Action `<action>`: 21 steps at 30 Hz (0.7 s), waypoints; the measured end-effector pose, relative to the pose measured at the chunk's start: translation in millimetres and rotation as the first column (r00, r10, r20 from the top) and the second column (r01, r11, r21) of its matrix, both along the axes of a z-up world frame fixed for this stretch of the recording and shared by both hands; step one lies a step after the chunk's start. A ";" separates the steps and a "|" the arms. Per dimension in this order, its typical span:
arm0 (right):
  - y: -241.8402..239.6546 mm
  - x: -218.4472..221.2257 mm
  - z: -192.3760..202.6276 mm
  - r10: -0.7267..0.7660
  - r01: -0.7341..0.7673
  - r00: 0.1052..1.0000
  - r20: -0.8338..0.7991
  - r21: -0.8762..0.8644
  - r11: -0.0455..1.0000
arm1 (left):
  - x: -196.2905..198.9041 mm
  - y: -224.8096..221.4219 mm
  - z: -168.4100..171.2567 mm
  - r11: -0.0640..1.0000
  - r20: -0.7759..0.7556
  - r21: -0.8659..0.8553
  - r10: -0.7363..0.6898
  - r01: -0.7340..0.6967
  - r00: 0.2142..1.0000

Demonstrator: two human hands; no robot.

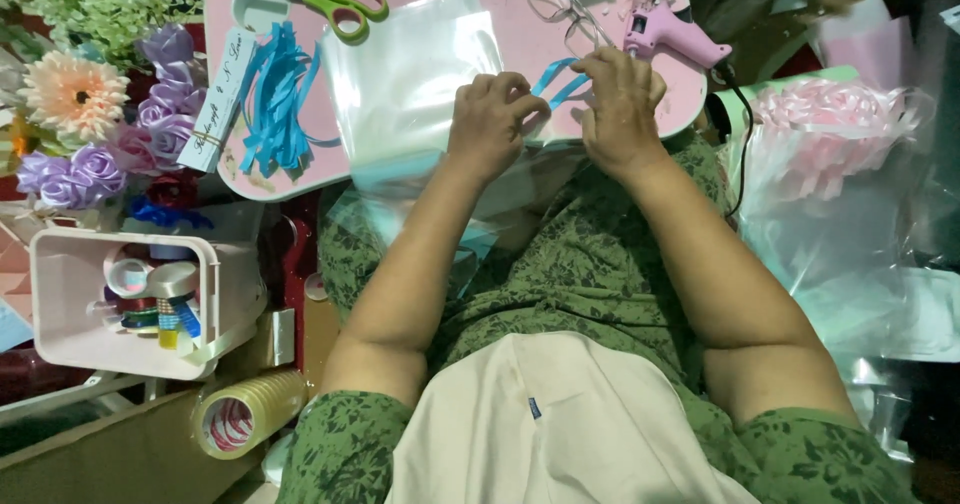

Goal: Preparing decorative packaging by cutting ribbons and using a hot glue gun to assemble components on a work table.

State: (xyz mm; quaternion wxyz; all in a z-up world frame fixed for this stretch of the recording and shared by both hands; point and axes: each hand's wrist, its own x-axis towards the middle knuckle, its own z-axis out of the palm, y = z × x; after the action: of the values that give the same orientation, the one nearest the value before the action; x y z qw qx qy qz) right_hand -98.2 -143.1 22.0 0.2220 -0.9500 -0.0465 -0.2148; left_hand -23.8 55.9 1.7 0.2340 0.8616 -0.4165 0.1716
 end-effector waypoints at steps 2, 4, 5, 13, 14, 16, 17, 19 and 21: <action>4.3 -2.3 0.0 0.051 -0.051 0.998 -0.025 -0.019 0.999 | -2.1 1.3 6.2 1.000 -0.042 0.020 -0.003 0.004 0.999; 4.1 -1.8 -7.7 0.097 -0.099 0.994 -0.042 -0.040 0.994 | -3.1 -1.0 8.8 0.999 -0.075 0.036 -0.010 0.013 0.997; 3.8 0.2 -16.0 0.108 -0.108 0.994 -0.005 -0.091 0.990 | -3.8 -1.3 7.9 0.997 -0.097 0.065 0.036 -0.029 0.995; -5.4 6.3 -30.8 0.134 -0.125 0.990 0.040 -0.172 0.977 | -6.7 -1.7 9.3 0.994 -0.103 0.079 0.087 -0.079 0.991; -8.2 5.4 -29.3 0.136 -0.102 0.968 0.212 -0.165 0.981 | -6.6 -0.7 9.1 0.997 -0.139 0.033 0.075 -0.072 0.987; -8.6 -0.9 -9.8 0.135 -0.080 0.912 0.387 -0.156 0.985 | 0.1 3.1 7.2 0.998 -0.164 -0.016 0.064 -0.067 0.984; -4.9 -11.6 4.9 0.121 -0.089 0.876 0.467 -0.090 0.992 | 2.8 6.9 2.7 0.988 -0.274 -0.148 0.008 -0.050 0.962; -5.3 -29.7 4.5 0.093 -0.097 0.834 0.544 -0.021 0.995 | -5.3 16.2 9.4 0.961 -0.373 -0.273 -0.065 -0.042 0.926; -13.3 -43.6 -24.5 0.071 -0.138 0.790 0.609 0.064 0.988 | -26.1 27.0 33.1 0.955 -0.073 -0.296 -0.053 0.029 0.996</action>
State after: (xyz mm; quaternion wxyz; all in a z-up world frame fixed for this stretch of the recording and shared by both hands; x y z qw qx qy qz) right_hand -141.9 -156.5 -2.5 0.2566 -0.8145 -0.1559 -0.4965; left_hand -49.9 82.9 34.8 0.3800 0.8143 -0.3945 0.1921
